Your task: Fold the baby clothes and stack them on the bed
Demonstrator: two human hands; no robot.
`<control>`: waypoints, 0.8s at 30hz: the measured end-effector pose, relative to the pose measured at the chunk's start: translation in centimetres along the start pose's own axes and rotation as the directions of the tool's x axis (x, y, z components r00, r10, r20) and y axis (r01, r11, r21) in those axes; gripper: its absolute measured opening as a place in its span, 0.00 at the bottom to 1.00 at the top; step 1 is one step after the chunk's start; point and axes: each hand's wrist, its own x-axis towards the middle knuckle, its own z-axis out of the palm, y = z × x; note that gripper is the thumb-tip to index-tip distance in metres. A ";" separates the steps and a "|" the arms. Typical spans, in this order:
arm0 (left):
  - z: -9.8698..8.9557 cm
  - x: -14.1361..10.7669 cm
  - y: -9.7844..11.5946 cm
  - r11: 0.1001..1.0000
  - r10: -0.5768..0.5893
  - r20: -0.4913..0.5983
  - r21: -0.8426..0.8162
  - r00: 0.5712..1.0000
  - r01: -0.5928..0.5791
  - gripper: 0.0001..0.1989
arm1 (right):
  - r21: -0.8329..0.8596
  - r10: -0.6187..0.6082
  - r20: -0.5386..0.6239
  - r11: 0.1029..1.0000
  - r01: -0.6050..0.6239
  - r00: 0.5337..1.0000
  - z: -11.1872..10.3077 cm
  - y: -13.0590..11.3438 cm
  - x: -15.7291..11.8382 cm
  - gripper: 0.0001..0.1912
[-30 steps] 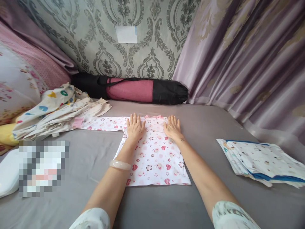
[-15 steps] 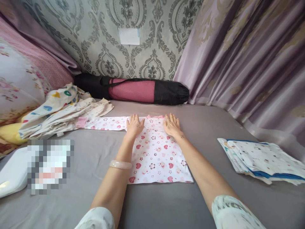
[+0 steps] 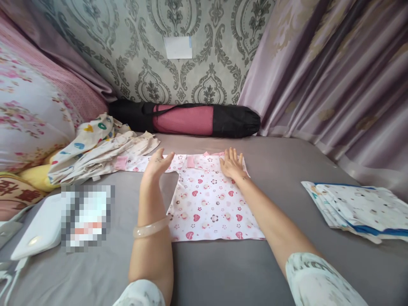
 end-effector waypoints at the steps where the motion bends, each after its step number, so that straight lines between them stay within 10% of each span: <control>1: -0.5 -0.1 -0.2 1.000 -0.005 -0.020 -0.021 1.000 0.005 0.30 | 0.009 -0.006 -0.001 1.000 0.006 1.000 0.1 -0.7 0.0 0.35; 24: -2.7 1.1 -5.5 0.906 -0.354 -0.082 -0.276 0.932 0.319 0.25 | 0.069 -0.075 0.102 0.995 0.068 0.992 1.5 -8.4 0.1 0.36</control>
